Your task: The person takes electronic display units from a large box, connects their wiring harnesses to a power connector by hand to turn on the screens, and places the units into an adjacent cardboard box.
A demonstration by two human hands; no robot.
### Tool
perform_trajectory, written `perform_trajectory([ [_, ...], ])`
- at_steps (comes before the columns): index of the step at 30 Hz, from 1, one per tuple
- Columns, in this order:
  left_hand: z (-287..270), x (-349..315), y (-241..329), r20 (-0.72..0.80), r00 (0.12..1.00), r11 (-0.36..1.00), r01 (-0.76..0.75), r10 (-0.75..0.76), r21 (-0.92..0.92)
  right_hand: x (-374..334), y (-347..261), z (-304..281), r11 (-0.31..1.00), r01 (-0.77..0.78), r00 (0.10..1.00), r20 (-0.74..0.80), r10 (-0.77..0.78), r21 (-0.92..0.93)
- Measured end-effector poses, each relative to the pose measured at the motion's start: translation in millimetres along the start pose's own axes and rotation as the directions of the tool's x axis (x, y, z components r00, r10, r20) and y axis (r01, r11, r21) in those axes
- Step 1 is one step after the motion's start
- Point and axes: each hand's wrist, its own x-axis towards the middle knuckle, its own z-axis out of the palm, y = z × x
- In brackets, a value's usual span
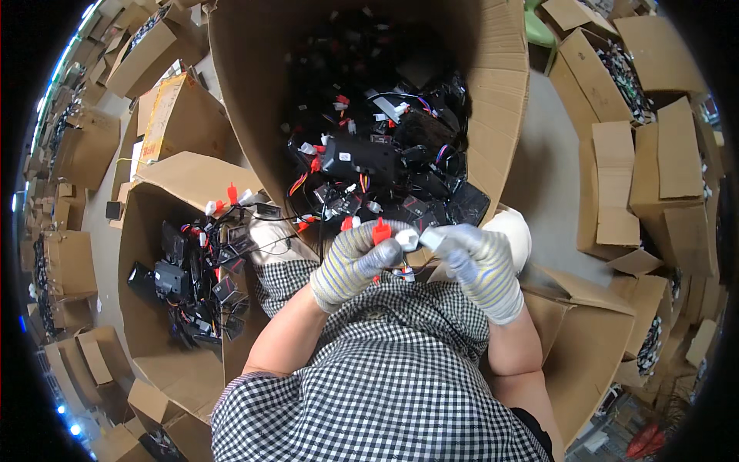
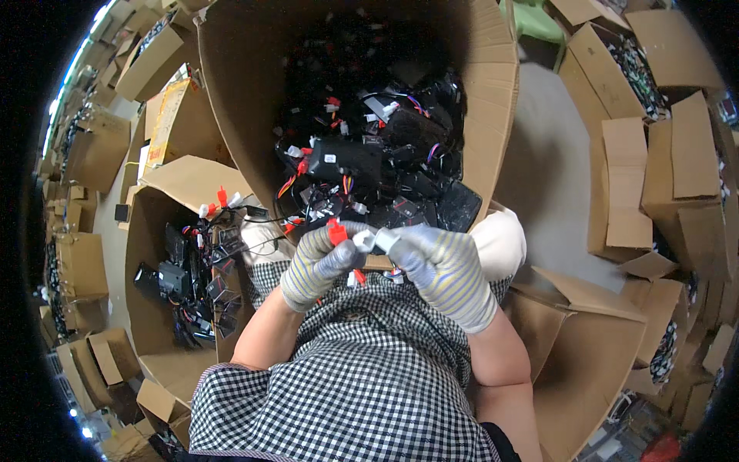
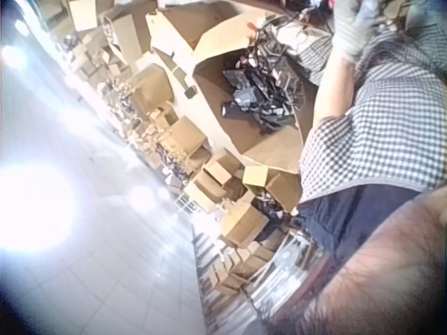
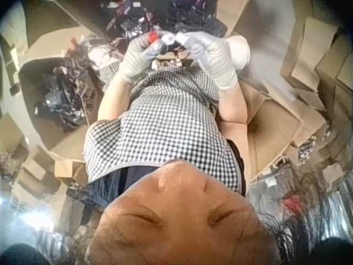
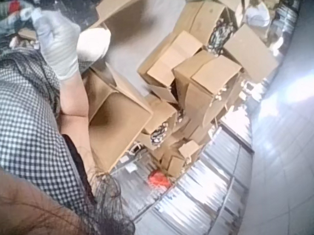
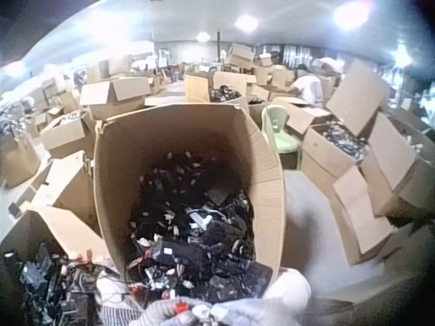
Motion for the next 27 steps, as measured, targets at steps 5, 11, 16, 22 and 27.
perform_trajectory([
  [5, 8.5, -14.6, -7.8, -0.126, 0.992, 0.952, 0.034, 0.005, 0.304, -8.0, 9.2, -3.9, 0.969, -0.249, 0.923, 0.304, 0.237, 0.001],
  [11, -4.0, -20.1, -20.7, 0.147, 0.961, 0.597, -0.260, 0.233, 0.759, -29.5, 36.5, 10.7, 0.678, -0.620, 0.750, 0.554, 0.362, 0.395],
  [16, -5.8, -20.7, -16.4, 0.327, 0.936, 0.696, -0.320, 0.128, 0.643, -44.0, 60.2, 15.3, 0.779, -0.530, 0.745, 0.624, 0.237, 0.336],
  [22, -39.6, 74.6, 30.4, 0.303, 0.933, 0.204, -0.340, 0.194, 0.918, -46.2, 86.7, 41.8, 0.936, -0.279, 0.679, 0.734, 0.035, 0.213],
  [27, -95.1, 116.4, -8.6, -0.206, 0.973, -0.333, 0.228, 0.101, 0.915, -27.7, 67.9, 53.3, 0.992, -0.089, 0.646, 0.763, -0.011, 0.089],
])
